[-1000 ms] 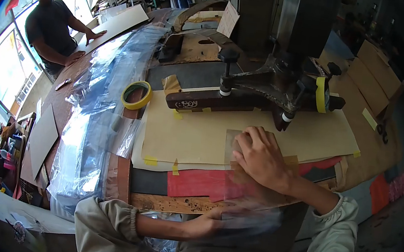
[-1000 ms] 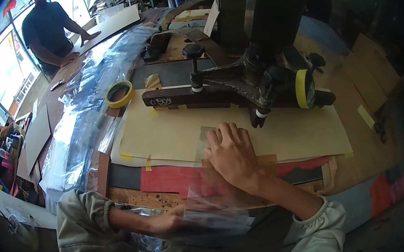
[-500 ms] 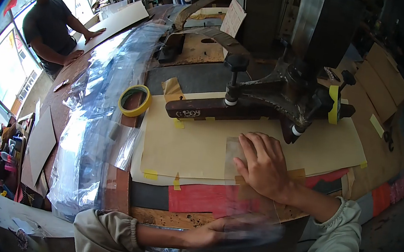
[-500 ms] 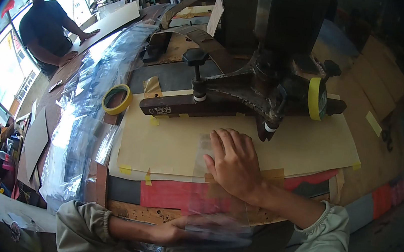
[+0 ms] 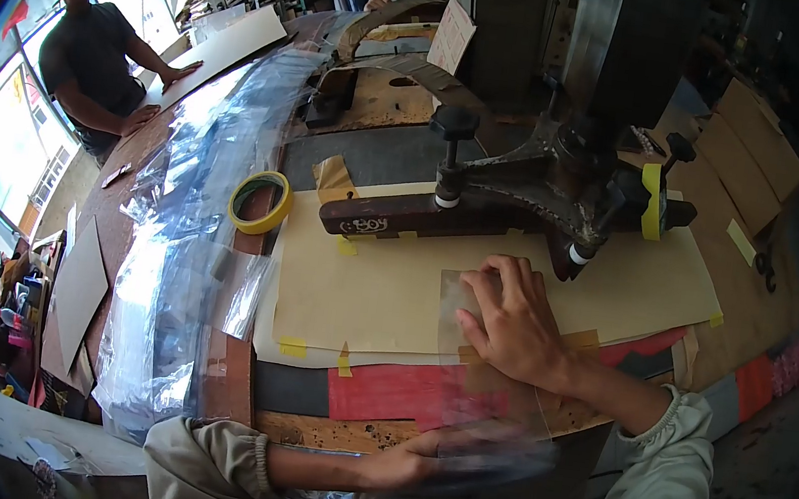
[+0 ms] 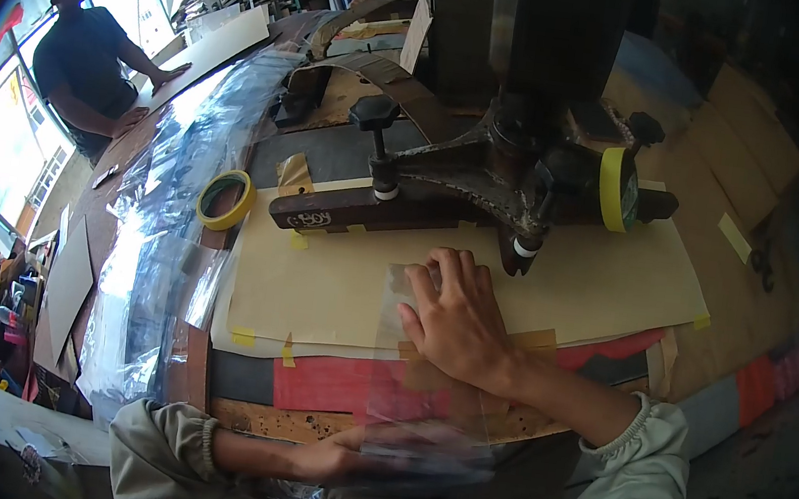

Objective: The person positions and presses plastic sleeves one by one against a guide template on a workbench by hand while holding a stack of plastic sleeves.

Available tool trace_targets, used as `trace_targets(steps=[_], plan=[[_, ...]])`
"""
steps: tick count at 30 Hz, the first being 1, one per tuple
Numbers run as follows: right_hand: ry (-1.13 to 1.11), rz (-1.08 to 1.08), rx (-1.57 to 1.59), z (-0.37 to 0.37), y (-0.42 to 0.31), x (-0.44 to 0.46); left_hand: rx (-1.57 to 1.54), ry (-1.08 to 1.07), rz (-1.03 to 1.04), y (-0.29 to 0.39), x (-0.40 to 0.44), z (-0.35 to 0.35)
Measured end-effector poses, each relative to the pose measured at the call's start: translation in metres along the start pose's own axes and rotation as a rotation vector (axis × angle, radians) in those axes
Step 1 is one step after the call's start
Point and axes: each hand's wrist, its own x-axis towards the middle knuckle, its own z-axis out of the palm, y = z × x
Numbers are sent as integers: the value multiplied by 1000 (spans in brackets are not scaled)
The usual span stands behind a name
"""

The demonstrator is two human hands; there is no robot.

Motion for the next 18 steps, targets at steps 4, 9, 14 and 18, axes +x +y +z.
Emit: trace_targets(steps=[4, 9, 14, 18], plan=[[29, -24, -34, 1, 0, -1, 26, -2, 6, -2, 0, -1], [62, -14, -45, 2, -3, -1, -196, 21, -47, 1, 0, 5], [162, -80, -143, 0, -9, -1, -183, 28, -75, 13, -2, 7], [143, -93, -135, 3, -6, -4, -178, 31, -73, 13, 0, 8]])
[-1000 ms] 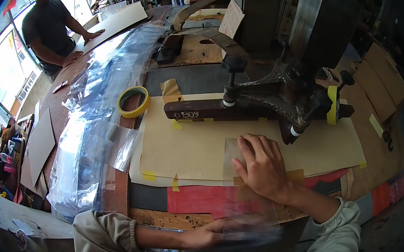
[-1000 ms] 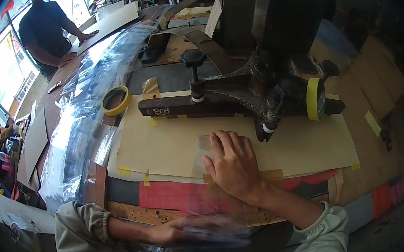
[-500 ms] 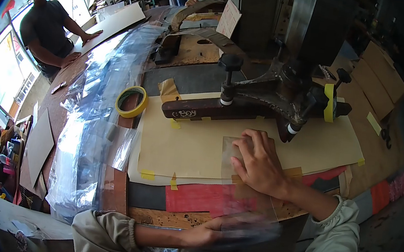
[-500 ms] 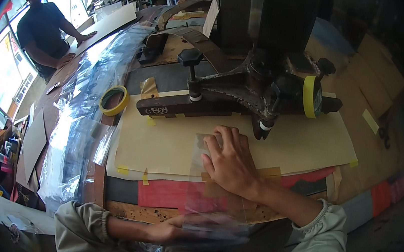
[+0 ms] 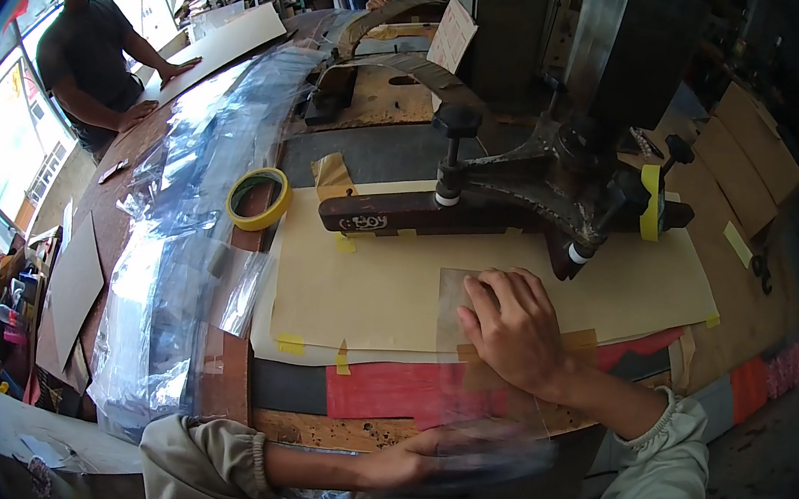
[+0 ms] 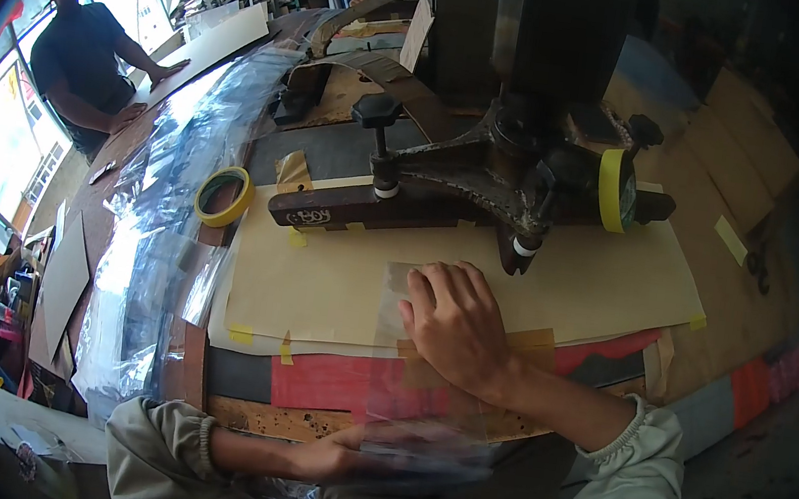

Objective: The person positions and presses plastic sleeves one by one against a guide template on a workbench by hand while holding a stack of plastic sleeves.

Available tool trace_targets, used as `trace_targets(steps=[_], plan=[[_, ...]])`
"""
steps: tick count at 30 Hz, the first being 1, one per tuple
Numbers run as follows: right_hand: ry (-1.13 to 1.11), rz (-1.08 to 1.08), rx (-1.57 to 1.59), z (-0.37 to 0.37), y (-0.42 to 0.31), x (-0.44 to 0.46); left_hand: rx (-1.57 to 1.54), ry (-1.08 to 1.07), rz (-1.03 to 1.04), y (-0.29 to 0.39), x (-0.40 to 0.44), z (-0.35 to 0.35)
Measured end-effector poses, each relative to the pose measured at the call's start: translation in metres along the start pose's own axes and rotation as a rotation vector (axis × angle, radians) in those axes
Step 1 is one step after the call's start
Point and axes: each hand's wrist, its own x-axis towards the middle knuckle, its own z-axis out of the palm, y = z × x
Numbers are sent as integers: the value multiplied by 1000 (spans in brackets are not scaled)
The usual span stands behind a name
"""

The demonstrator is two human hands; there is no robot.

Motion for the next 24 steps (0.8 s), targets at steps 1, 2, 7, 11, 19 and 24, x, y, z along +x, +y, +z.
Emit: trace_targets(steps=[1, 2, 7, 11, 19, 24], plan=[[-19, 0, -5, 0, 0, -1, -2, -3, 12, -4, 1, -2], [-39, 0, -10, 0, 0, -2, -4, -7, 24, -10, 2, -5], [-16, 7, 17, -1, -2, 3, 104, 7, 62, -13, 0, -7], [-82, 26, 72, 3, 4, 5, 124, -16, 93, -18, 2, -10], [-148, 51, 135, -2, 1, 10, 68, -52, 100, -21, 3, -12], [-47, -44, 85, 5, 2, 8, 81, -45, 83, -18, 3, -11]])
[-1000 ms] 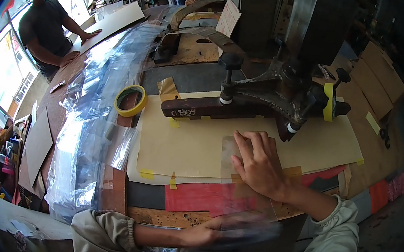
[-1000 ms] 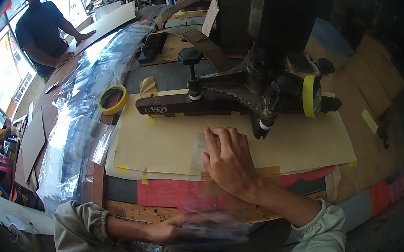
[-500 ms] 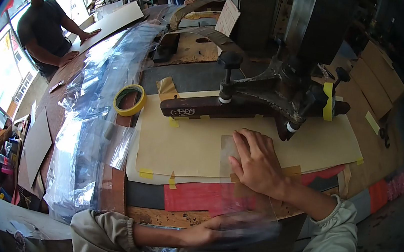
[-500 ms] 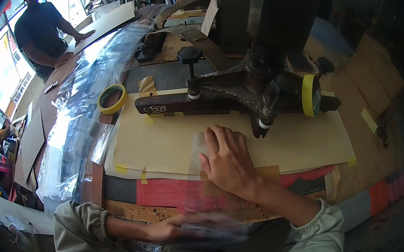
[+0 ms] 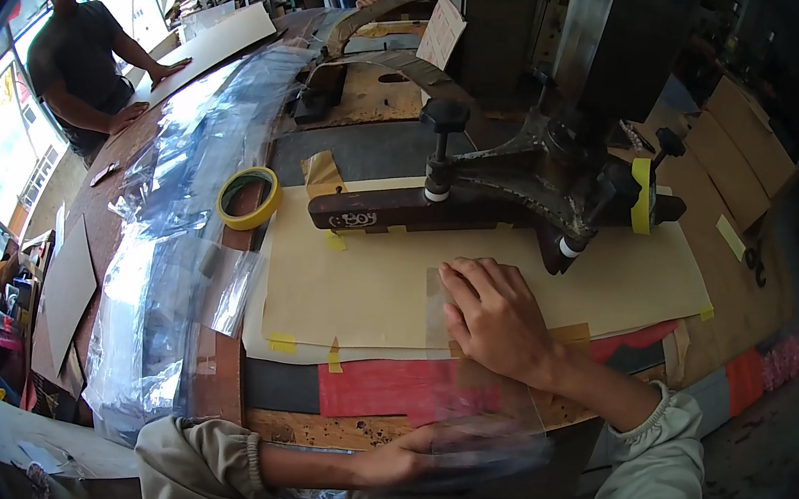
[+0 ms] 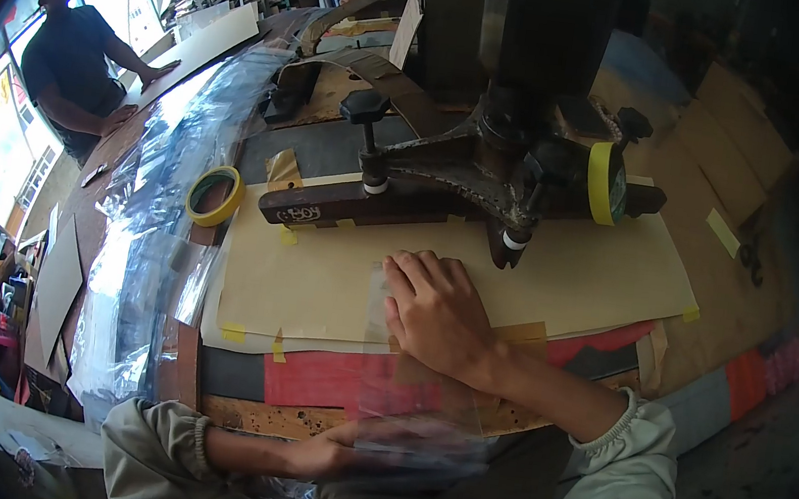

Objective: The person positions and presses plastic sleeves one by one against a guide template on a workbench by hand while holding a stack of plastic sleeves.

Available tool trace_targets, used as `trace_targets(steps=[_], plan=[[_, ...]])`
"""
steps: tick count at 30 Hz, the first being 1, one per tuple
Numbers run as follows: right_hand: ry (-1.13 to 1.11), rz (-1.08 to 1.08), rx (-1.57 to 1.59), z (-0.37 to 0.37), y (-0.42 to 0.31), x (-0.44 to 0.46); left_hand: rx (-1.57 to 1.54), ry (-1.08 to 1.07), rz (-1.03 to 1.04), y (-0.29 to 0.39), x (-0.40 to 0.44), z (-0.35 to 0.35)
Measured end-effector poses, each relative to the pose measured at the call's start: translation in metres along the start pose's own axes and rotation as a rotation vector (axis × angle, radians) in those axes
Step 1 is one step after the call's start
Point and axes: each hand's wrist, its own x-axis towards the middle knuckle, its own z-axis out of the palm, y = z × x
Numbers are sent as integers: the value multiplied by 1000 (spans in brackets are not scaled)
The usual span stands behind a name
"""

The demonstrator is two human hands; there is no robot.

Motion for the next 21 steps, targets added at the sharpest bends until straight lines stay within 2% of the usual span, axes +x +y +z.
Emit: trace_targets(steps=[6, 12, 21], plan=[[-36, 2, -32, 0, -1, -2, -101, 0, 1, -3, 0, 1], [-18, 2, -40, 0, -2, -2, 32, -17, 24, -5, 1, -4], [-17, -4, -59, 2, -2, 1, -9, -31, 4, -5, 1, -4]])
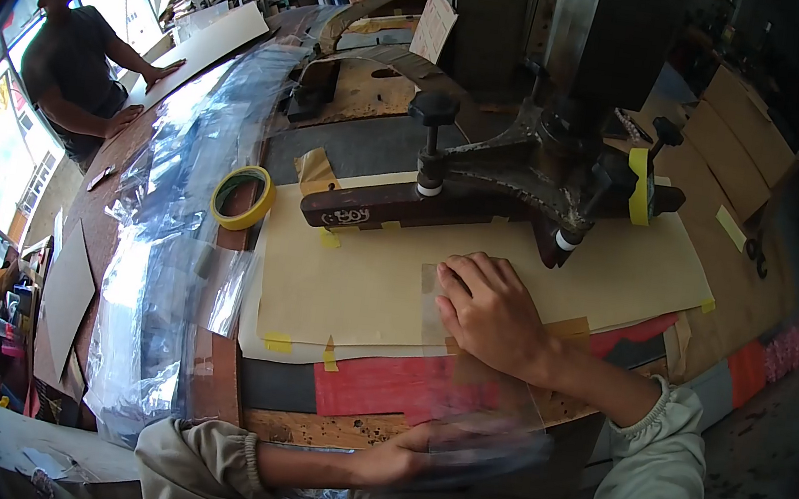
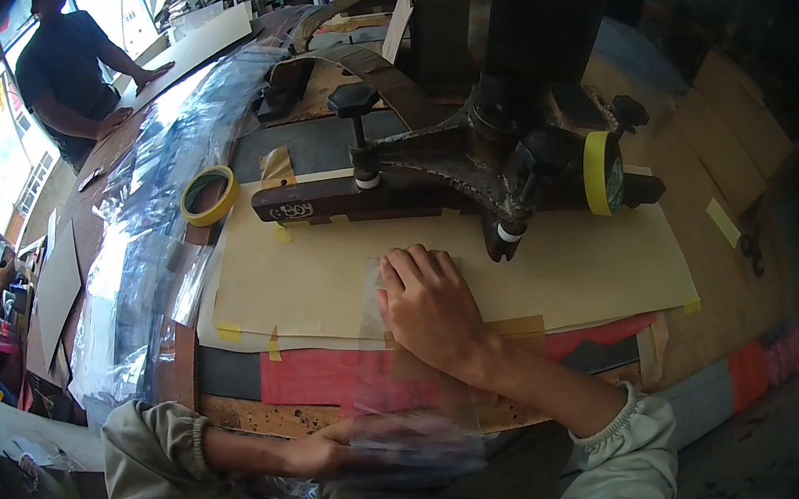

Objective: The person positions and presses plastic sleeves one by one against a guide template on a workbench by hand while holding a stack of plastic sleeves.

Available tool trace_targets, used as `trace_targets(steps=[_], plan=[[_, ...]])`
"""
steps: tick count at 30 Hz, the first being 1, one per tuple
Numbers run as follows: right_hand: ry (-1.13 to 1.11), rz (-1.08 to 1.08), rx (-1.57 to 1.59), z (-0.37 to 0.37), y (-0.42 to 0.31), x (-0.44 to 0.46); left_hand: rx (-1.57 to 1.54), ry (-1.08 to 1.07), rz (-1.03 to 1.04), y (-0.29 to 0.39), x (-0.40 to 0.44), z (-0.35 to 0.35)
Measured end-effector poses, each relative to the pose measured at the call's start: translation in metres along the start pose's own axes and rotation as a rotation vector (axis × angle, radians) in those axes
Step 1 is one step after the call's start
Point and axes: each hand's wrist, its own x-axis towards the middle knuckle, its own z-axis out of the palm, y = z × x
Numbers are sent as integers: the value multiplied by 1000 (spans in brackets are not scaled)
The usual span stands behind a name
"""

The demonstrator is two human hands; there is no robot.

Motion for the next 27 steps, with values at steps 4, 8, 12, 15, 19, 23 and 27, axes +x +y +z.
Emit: trace_targets(steps=[4, 8, 12, 15, 19, 23, 27], plan=[[13, -17, -53, 4, 0, 1, -1, 16, 3, 2, -1, 2], [-26, 24, 74, 0, 4, 2, 33, 31, -13, 3, -1, 2], [34, 8, 44, 3, 4, 5, 15, 29, 3, 5, -1, 4], [-16, 12, 41, 2, 5, 5, 4, 30, -8, 8, -1, 6], [-62, 51, 25, -1, 2, 5, -6, 30, -14, 9, -1, 6], [-16, 14, -34, 4, 2, 2, 44, 36, -31, 8, -2, 4], [-63, 52, -5, 4, 1, 3, -27, 23, 4, 9, -1, 6]])
